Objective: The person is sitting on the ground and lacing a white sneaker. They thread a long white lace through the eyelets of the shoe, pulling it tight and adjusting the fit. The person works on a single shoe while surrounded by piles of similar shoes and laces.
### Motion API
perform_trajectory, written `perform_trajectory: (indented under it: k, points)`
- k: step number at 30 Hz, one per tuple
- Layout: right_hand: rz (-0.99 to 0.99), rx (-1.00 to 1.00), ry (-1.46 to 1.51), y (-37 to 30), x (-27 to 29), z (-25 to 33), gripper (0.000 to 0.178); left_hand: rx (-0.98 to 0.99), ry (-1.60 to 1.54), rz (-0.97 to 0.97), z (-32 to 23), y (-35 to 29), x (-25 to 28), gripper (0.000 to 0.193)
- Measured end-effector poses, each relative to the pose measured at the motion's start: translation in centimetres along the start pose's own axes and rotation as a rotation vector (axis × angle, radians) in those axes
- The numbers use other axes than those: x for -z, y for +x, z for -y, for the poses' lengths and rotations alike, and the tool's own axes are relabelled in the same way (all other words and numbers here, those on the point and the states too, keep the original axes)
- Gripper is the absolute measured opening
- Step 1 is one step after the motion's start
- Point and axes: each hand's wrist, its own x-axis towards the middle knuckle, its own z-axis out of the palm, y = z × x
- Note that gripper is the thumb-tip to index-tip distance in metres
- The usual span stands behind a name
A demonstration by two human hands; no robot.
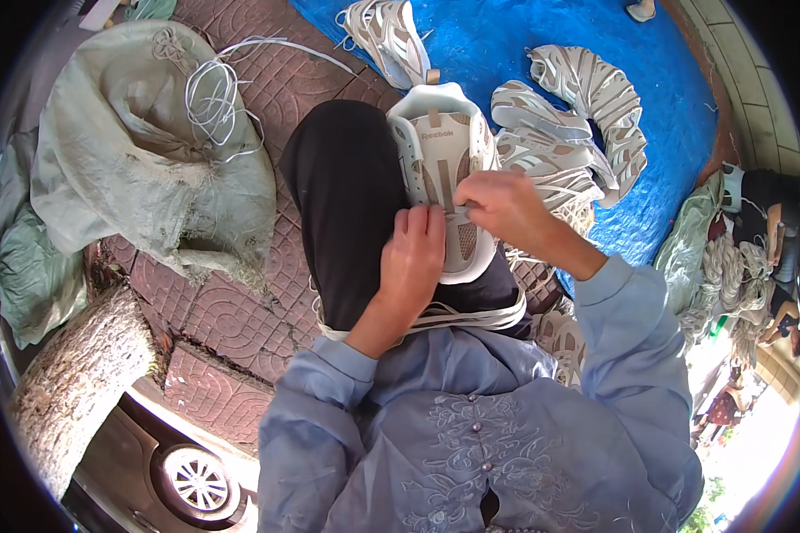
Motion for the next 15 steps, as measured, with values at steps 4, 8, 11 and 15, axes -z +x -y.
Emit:
perform_trajectory:
  k: [4,8,11,15]
  points:
    - [-0.037,-0.104,0.093,-0.7,-1.4,-1.2,0.014,-0.236,0.34,0.113,0.3,1.3,0.1,0.019]
    - [-0.014,-0.246,0.265,-0.4,-1.4,-1.4,0.013,-0.451,0.565,0.17,0.5,2.4,0.3,0.012]
    - [0.005,-0.311,0.365,-0.7,-1.3,-1.4,0.015,-0.515,0.652,0.249,0.6,2.9,1.0,0.014]
    - [0.031,-0.405,0.523,-1.0,-1.2,-1.4,0.019,-0.288,0.351,0.485,0.9,3.8,2.8,0.011]
